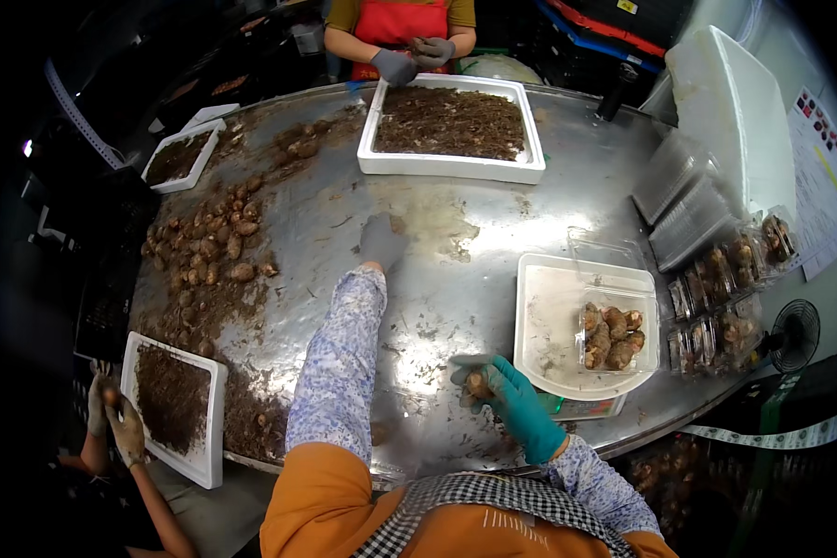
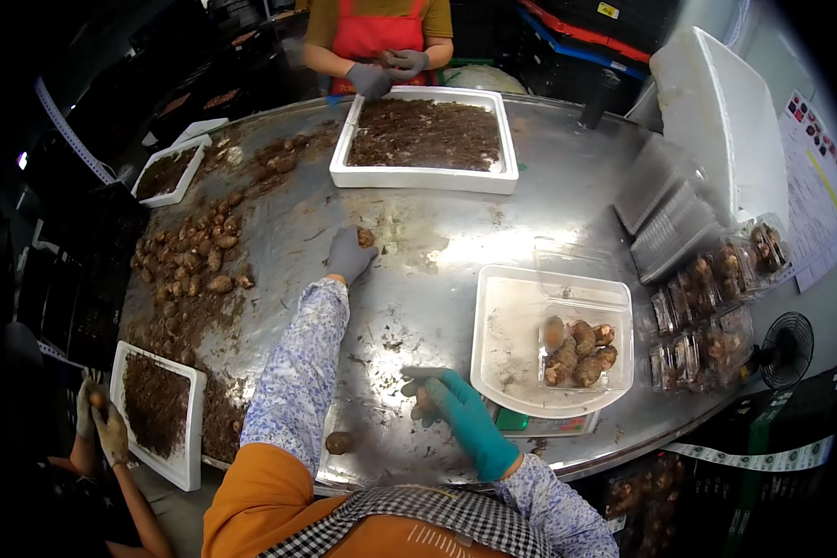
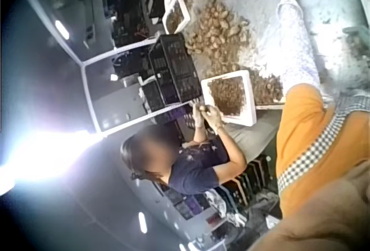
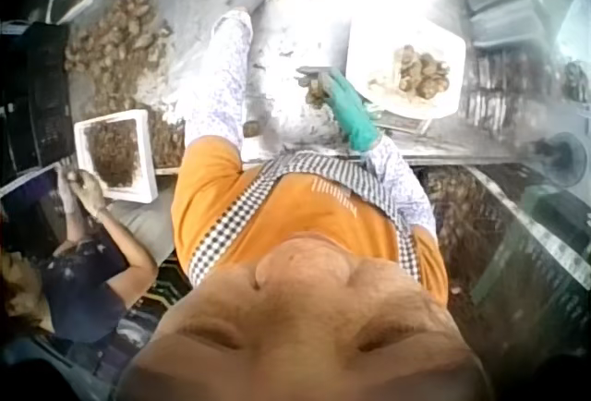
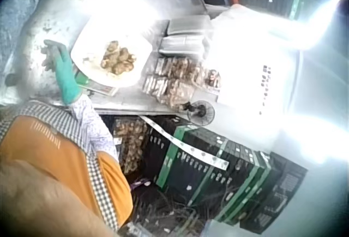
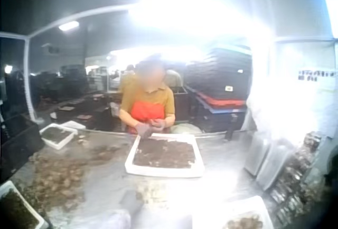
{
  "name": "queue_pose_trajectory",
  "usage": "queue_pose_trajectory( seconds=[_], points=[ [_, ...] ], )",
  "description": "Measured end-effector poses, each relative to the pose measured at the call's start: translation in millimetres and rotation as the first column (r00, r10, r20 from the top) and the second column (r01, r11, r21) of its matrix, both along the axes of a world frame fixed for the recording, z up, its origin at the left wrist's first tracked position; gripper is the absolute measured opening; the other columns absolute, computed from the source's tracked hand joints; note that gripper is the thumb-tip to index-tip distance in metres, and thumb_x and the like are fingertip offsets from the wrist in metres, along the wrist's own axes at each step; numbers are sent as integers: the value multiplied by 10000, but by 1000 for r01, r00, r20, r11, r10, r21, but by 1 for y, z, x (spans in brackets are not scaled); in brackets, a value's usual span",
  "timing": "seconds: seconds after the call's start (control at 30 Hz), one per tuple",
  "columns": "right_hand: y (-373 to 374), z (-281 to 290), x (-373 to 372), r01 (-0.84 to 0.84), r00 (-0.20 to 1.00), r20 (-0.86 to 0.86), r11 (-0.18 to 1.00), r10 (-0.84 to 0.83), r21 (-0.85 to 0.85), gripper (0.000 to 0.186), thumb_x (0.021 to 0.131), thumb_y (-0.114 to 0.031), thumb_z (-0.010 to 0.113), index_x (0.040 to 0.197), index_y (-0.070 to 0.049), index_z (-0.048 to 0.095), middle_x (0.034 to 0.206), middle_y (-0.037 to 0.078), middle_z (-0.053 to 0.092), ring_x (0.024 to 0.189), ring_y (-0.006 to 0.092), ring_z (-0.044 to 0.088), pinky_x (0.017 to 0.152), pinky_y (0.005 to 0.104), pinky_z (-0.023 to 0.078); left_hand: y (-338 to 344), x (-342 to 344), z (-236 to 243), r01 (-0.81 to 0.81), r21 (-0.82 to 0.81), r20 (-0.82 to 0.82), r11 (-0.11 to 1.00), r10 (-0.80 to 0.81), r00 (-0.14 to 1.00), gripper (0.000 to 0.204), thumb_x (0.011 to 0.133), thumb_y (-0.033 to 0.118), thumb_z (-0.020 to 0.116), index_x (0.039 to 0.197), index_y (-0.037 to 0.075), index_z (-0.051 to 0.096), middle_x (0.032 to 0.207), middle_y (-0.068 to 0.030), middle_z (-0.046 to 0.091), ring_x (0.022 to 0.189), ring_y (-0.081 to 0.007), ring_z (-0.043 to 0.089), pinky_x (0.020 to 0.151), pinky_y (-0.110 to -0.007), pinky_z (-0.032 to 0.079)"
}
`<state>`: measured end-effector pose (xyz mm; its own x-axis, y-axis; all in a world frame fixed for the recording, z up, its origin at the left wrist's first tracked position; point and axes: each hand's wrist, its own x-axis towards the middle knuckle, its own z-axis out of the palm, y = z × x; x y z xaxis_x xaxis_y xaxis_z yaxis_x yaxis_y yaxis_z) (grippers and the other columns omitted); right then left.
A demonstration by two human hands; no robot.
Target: The person sorts potatoes from a large white sack onto a metal table, then picks them up one by one to clean off dirt and debris. The cleaned potatoes are placed into a clear plastic container on a digital scale. The person works alongside other workers who are also sorting potatoes.
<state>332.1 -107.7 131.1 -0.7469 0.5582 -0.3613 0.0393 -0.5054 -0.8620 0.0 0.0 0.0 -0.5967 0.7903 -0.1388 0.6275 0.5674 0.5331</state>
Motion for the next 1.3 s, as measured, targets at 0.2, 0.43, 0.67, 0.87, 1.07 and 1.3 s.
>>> queue_pose_trajectory(
  seconds=[0.2, 0.43, 0.67, 0.87, 1.07, 1.3],
  points=[
    [3, -23, 21, 4, 991, 136, 1000, -7, 20, 331, 988, -275, 464, 980, 10, 632, 943, 103, 661, 781, 148, 587, 719, 280, 470, -58, 49, 50, 83, 488, 488, 869, -350, 799, 581, 790, 96, 668, 1317, 5, 440, 1219, -181, 545, 1036, -293, 587, 914, -348, 479],
    [-7, -3, 17, 169, 985, -13, 962, -170, 217, 289, 959, -142, 483, 1199, 1, 556, 1041, 98, 648, 857, 142, 591, 787, 283, 482, -152, 141, 117, -116, 638, 769, 761, -621, 155, 703, 834, 195, 697, 1397, 16, 315, 1373, -207, 420, 1270, -304, 441, 1073, -418, 373],
    [-11, -4, 37, -23, 1000, -16, 981, 26, 191, 496, 917, -230, 587, 1355, -40, 454, 1218, 92, 571, 954, 115, 565, 795, 240, 481, -204, 205, 126, -25, 660, 724, 751, -627, 286, 665, 823, 223, 704, 1380, 27, 397, 1462, -161, 352, 1382, -280, 296, 1114, -380, 273],
    [-15, -15, 66, -53, 976, -199, 986, 84, 157, 590, 876, -192, 624, 1394, -34, 389, 1271, 94, 536, 1083, 174, 552, 920, 302, 456, -222, 234, 141, 329, 630, 246, 703, -583, 774, 646, 781, 87, 673, 1377, 55, 427, 1469, -161, 346, 1380, -271, 300, 1104, -393, 290],
    [-21, -23, 85, 46, 953, -302, 963, 38, 265, 565, 835, -90, 620, 1362, -43, 423, 1280, 91, 524, 1157, 188, 517, 959, 315, 444, -235, 269, 137, 97, 574, 420, 813, -394, 818, 667, 777, 97, 717, 1364, 29, 407, 1228, -118, 528, 1154, -193, 508, 957, -317, 438],
    [-28, -21, 99, 120, 974, -224, 747, 39, 653, 527, 820, -29, 651, 1317, -47, 475, 1252, 93, 553, 1130, 208, 548, 977, 333, 441, -239, 292, 139, 39, 594, 474, 804, -388, 790, 436, 912, 206, 610, 1280, 1, 498, 1038, -121, 635, 903, -170, 631, 761, -286, 504]
  ],
)
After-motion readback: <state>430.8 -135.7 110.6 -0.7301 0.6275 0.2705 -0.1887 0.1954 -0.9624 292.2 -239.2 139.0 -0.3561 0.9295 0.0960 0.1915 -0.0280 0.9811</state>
